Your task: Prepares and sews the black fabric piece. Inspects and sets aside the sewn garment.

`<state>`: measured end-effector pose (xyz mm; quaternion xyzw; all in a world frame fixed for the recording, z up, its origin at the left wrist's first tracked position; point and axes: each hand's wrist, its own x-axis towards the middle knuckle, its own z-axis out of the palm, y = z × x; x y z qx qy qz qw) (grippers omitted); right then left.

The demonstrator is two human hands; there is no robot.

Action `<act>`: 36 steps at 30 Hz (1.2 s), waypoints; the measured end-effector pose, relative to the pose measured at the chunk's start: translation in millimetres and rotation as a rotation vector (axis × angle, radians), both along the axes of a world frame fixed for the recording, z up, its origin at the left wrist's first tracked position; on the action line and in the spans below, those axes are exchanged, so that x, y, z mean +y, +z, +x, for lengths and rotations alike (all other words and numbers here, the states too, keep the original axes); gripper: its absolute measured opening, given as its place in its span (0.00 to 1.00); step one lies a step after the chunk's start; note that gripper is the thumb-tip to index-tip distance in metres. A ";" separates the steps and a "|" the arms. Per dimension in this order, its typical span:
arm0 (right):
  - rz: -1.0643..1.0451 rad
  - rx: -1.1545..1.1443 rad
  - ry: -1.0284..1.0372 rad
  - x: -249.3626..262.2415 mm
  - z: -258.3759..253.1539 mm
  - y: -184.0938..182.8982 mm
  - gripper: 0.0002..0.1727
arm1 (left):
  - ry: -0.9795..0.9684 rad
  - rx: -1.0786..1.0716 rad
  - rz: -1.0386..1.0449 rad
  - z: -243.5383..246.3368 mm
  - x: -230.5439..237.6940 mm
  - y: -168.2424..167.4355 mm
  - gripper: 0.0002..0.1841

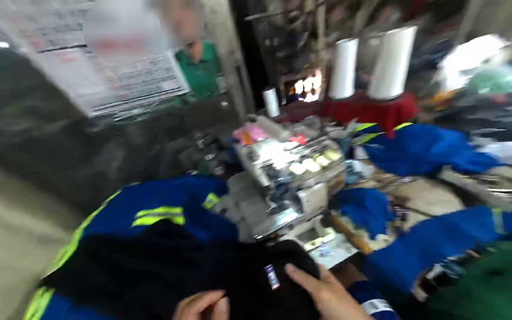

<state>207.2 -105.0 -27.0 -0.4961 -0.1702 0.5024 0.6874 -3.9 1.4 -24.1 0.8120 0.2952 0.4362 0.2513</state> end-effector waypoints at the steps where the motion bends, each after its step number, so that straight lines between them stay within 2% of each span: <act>1: -0.030 0.014 -0.002 0.5 -1.5 3.6 0.17 | 0.014 0.030 -0.040 -1.5 -2.3 -10.7 0.09; 3: -0.064 0.024 0.002 0.1 -3.4 15.3 0.13 | 0.055 0.060 -0.090 -3.8 -11.1 -19.2 0.09; 7: 0.140 -0.022 0.109 -8.0 -0.7 -7.2 0.18 | 0.023 0.010 -0.079 9.3 -31.8 9.9 0.08; 11: 0.249 -0.110 0.119 -2.0 -6.4 -9.9 0.11 | -0.021 0.070 -0.113 34.8 -32.6 17.4 0.09; 15: 0.262 -0.178 0.123 -6.2 -9.1 -9.1 0.08 | -0.007 0.070 -0.152 43.7 -37.7 17.3 0.09; 22: 0.271 -0.096 0.138 -14.0 -11.3 -7.2 0.10 | 0.037 -0.029 -0.205 37.8 -50.4 13.8 0.06; 26: 0.300 -0.093 0.149 -14.4 -14.5 -6.2 0.09 | 0.086 -0.033 -0.255 38.7 -57.6 14.9 0.10; 28: 0.309 -0.092 0.153 -15.6 -16.2 -7.1 0.08 | 0.118 -0.029 -0.248 40.2 -59.2 14.1 0.09; 36: 0.314 -0.088 0.148 -18.7 -18.6 -9.7 0.09 | 0.027 -0.101 -0.359 40.9 -64.3 8.5 0.06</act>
